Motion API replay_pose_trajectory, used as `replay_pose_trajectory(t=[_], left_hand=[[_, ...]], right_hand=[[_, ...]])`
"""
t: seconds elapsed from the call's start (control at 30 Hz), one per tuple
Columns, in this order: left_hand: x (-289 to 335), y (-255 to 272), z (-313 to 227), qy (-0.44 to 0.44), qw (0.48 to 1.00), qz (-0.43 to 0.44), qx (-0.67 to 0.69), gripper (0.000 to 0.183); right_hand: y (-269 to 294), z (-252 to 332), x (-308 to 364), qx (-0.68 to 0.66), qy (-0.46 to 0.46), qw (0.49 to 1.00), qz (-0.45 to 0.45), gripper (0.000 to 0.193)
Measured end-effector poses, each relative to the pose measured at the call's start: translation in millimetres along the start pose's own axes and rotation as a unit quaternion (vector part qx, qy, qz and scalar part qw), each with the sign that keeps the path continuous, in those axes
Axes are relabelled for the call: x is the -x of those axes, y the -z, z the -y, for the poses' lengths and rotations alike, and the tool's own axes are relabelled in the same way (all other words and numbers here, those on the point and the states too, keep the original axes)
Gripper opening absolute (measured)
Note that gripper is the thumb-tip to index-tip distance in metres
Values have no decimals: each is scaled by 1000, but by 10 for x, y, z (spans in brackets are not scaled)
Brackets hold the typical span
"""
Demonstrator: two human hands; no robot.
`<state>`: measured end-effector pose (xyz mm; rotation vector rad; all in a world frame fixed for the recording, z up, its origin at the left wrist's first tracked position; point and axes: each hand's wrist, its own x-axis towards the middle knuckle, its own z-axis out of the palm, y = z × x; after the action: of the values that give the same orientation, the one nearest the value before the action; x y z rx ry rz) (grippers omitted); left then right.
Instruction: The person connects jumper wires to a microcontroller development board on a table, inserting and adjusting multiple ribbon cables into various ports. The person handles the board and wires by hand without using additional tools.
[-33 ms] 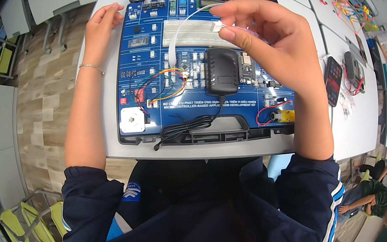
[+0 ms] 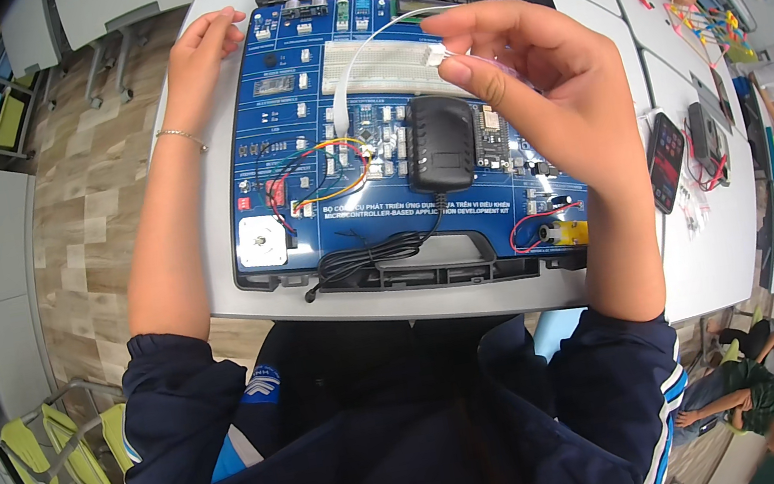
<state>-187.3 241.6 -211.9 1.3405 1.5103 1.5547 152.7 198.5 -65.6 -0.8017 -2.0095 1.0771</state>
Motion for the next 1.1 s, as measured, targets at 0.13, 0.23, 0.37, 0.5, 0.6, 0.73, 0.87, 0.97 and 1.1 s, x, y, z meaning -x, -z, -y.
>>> replay_pose_trajectory(t=[0.13, 0.23, 0.37, 0.5, 0.6, 0.73, 0.87, 0.97, 1.1], left_hand=[[-38, -20, -9, -6, 1000, 5, -11, 31], [-9, -23, -54, -3, 1000, 6, -16, 31], [-6, -34, -61, 5, 1000, 16, 0, 29], [6, -31, -71, 11, 1000, 13, 2, 29], [5, -47, -89, 13, 1000, 17, 7, 29], [0, -43, -80, 10, 1000, 26, 10, 28], [12, -51, -81, 14, 1000, 21, -1, 28], [11, -46, -84, 19, 1000, 20, 3, 28], [-6, -44, -87, 19, 1000, 22, 8, 28]], right_hand=[[68, -77, 31, 15, 34, 999, -23, 24], [222, -205, 33, 68, 56, 995, -40, 22], [400, -478, -65, 68, 52, 994, -67, 19], [417, -880, -174, 115, 18, 985, -126, 18], [402, -1160, -190, 158, 53, 975, -146, 21], [371, -1238, -193, 171, 34, 970, -168, 27], [369, -1244, -181, 155, 5, 972, -176, 30], [375, -1234, -183, 158, -19, 971, -178, 31], [369, -1274, -191, 153, -22, 971, -185, 31]])
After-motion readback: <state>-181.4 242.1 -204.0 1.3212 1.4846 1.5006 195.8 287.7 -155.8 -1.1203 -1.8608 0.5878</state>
